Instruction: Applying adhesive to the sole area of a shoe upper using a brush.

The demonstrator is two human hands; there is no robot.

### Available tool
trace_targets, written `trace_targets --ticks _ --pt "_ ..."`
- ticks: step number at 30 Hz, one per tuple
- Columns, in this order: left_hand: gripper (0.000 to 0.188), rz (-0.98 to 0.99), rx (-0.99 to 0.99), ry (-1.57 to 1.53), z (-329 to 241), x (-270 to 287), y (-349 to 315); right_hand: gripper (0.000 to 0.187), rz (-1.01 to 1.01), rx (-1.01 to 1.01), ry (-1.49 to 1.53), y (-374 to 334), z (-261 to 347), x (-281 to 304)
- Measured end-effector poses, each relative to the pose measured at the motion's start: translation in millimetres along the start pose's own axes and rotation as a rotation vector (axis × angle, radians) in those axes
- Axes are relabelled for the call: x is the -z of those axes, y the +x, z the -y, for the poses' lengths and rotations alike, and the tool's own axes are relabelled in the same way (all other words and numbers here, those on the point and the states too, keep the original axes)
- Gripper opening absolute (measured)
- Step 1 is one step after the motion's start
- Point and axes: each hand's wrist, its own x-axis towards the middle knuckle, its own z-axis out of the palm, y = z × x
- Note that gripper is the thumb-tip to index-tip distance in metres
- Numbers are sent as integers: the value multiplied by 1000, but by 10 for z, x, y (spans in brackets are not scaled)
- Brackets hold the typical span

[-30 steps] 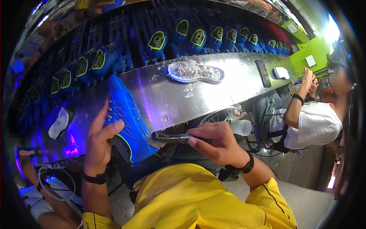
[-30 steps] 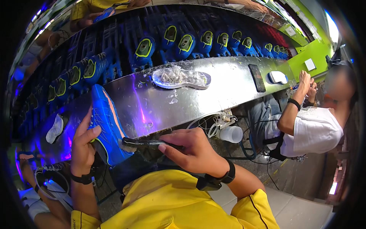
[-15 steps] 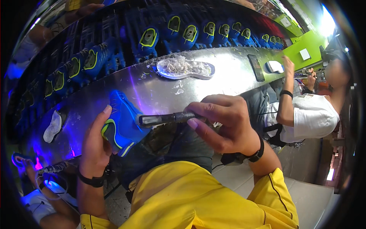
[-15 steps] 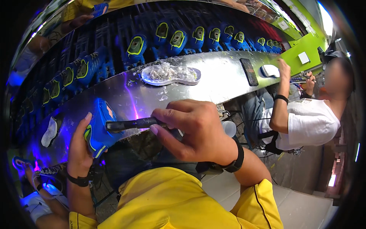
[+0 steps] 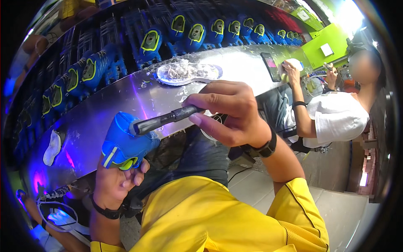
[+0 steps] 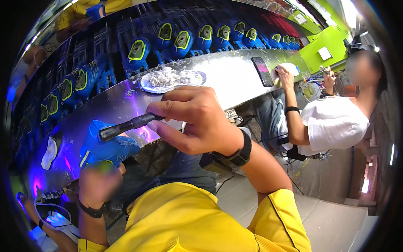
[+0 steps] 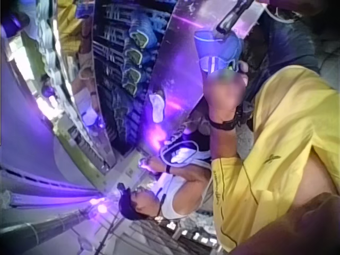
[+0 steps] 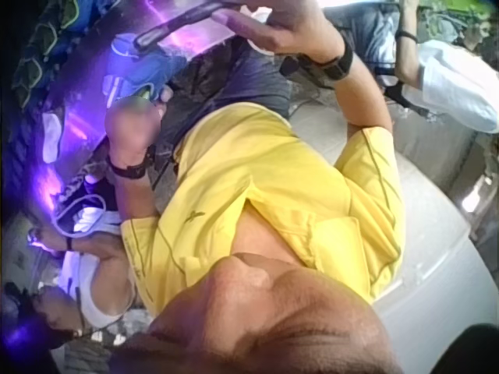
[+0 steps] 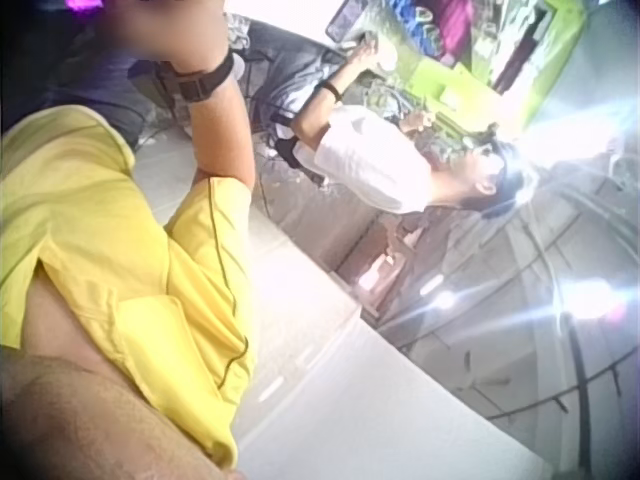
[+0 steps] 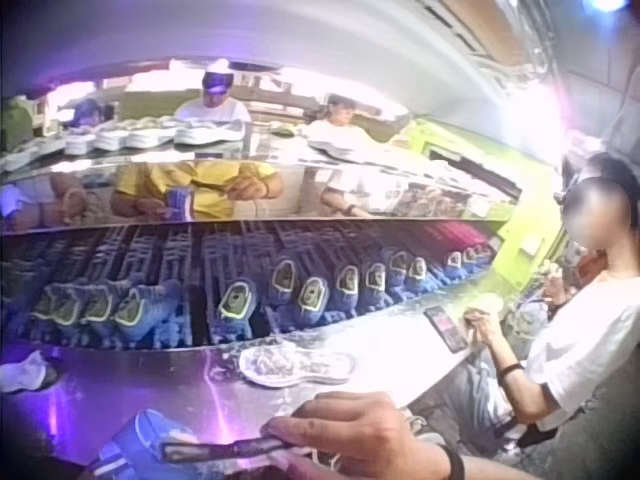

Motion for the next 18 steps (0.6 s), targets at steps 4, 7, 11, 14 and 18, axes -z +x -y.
trace_targets --ticks 4,7,11,14,18 --pt "53 27 78 -113 73 -45 26 31 -26 -5 40 -79 -75 -35" --pt "54 41 121 -185 110 -122 39 30 -42 -22 56 -164 -115 -51" --pt "54 75 157 -220 135 -178 62 30 -64 -117 123 -315 -138 -117" --pt "54 105 170 -241 171 -141 144 25 -93 -172 137 -427 -198 -160" --pt "54 100 134 -259 196 -197 94 27 -55 -207 107 -588 -215 -217"
